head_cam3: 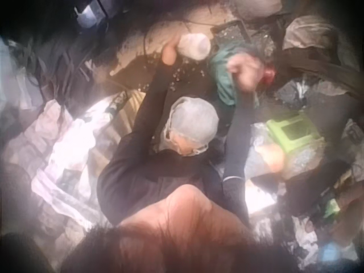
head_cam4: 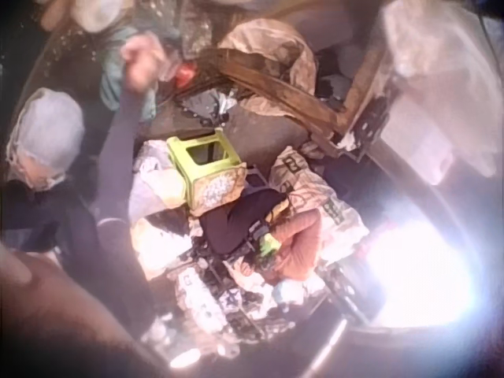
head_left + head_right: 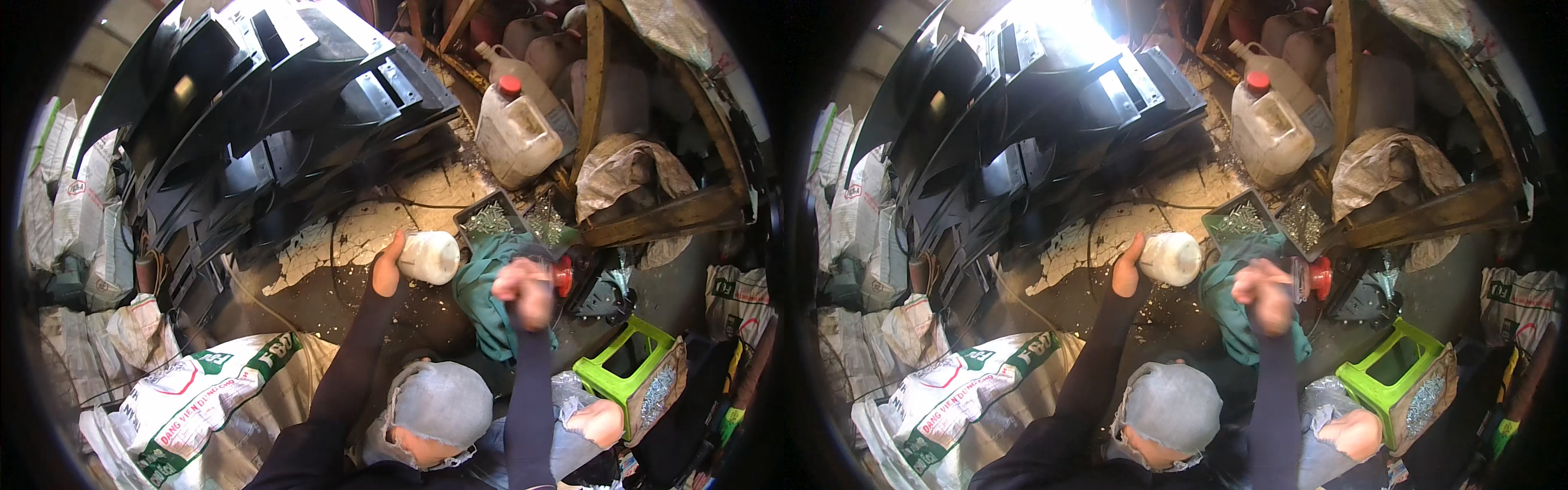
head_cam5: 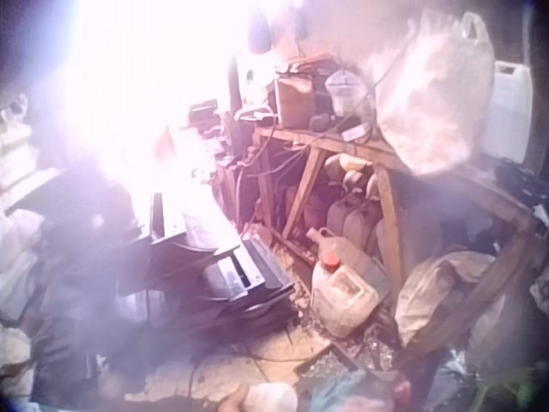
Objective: The person sits on the floor in a cluttered workshop and uses a small green-handled tool to scrape and mix a white substance inside a small white container. They repeatedly scrape the sides and bottom, then set the container down and handle a blue plastic funnel and a white bag before returning to the container.
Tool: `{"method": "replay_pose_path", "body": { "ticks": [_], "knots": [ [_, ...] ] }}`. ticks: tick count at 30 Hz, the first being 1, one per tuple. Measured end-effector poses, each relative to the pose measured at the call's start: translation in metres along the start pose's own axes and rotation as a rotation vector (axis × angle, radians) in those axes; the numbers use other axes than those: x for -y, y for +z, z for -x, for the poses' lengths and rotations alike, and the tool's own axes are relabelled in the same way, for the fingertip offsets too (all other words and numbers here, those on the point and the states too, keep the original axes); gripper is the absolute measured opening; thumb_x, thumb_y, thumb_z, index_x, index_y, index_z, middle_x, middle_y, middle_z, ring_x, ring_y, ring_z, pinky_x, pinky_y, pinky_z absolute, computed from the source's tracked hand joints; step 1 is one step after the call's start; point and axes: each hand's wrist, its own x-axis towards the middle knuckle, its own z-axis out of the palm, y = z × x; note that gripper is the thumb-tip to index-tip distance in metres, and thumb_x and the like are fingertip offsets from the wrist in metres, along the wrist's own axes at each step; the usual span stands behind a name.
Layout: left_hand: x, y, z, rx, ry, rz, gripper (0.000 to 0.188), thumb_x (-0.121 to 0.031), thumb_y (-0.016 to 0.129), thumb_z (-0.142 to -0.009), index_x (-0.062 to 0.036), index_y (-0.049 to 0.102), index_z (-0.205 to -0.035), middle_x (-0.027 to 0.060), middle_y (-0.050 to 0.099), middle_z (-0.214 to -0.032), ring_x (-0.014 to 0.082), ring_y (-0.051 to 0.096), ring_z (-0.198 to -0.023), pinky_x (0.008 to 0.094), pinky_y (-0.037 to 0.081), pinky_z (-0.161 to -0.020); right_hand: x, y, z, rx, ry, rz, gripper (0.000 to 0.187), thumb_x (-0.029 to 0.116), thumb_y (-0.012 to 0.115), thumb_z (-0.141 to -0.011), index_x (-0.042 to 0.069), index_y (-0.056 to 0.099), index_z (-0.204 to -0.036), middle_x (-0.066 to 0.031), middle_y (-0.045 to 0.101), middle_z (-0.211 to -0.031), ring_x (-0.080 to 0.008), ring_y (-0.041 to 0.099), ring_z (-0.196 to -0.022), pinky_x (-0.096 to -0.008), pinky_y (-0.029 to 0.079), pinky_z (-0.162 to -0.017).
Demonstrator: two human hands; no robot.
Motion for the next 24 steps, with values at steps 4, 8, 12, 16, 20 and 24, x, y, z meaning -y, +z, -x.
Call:
{"method": "replay_pose_path", "body": {
  "ticks": [4, 8, 12, 16, 20, 24],
  "knots": [
    [-0.002, 0.005, 0.005, 0.034, 0.008, -0.003, 0.052, -0.041, 0.039, -0.100, 0.0058, 0.056, -0.117, 0.0142, 0.064, -0.113, 0.0229, 0.062, -0.103, 0.0364, 0.044, -0.095, 0.000, -0.008, 0.004, -0.429, 0.056, 0.332, 0.018, 0.018, 0.054, -0.096, 0.007, 0.055, -0.082, -0.0030, 0.054, -0.062, -0.0101, 0.047, -0.049, -0.0241, 0.034, -0.044],
    [-0.007, 0.010, 0.010, 0.045, 0.089, -0.093, 0.052, -0.042, 0.038, -0.101, 0.0030, 0.058, -0.117, 0.0101, 0.064, -0.111, 0.0170, 0.060, -0.101, 0.0290, 0.043, -0.093, -0.012, -0.015, 0.005, 0.075, 0.228, -0.590, 0.017, 0.016, 0.056, -0.091, 0.009, 0.050, -0.077, -0.0012, 0.045, -0.064, -0.0109, 0.046, -0.055, -0.0282, 0.037, -0.052],
    [-0.013, 0.010, 0.012, 0.130, 0.207, -0.142, 0.054, -0.041, 0.037, -0.101, 0.0045, 0.049, -0.127, 0.0133, 0.060, -0.120, 0.0221, 0.058, -0.109, 0.0355, 0.043, -0.096, -0.021, -0.022, 0.014, -0.340, 0.092, 0.507, 0.030, 0.023, 0.055, -0.097, 0.006, 0.052, -0.072, -0.0030, 0.058, -0.064, -0.0069, 0.050, -0.053, -0.0211, 0.040, -0.052],
    [-0.021, 0.010, 0.011, 0.044, 0.150, -0.199, 0.052, -0.036, 0.040, -0.101, 0.0081, 0.045, -0.129, 0.0158, 0.057, -0.124, 0.0238, 0.058, -0.109, 0.0375, 0.044, -0.097, -0.007, -0.032, 0.012, -0.334, 0.107, 0.466, 0.029, 0.024, 0.053, -0.098, 0.006, 0.054, -0.075, -0.0034, 0.060, -0.066, -0.0076, 0.050, -0.051, -0.0215, 0.040, -0.050],
    [-0.015, 0.010, 0.013, 0.049, 0.287, -0.171, 0.043, -0.030, 0.050, -0.098, 0.0062, 0.052, -0.122, 0.0137, 0.062, -0.113, 0.0195, 0.061, -0.100, 0.0302, 0.047, -0.088, 0.006, -0.026, 0.016, -0.296, 0.182, 0.239, 0.026, 0.025, 0.052, -0.098, 0.006, 0.052, -0.081, -0.0063, 0.061, -0.073, -0.0115, 0.053, -0.055, -0.0244, 0.043, -0.053],
    [-0.005, 0.001, 0.012, 0.009, 0.207, -0.201, 0.039, -0.009, 0.054, -0.090, 0.0079, 0.049, -0.125, 0.0166, 0.059, -0.120, 0.0243, 0.060, -0.106, 0.0362, 0.045, -0.096, 0.003, -0.003, 0.030, -0.002, 0.193, -0.089, 0.021, 0.025, 0.049, -0.099, 0.005, 0.052, -0.093, -0.0127, 0.060, -0.083, -0.0189, 0.056, -0.063, -0.0324, 0.046, -0.061]
  ]
}}
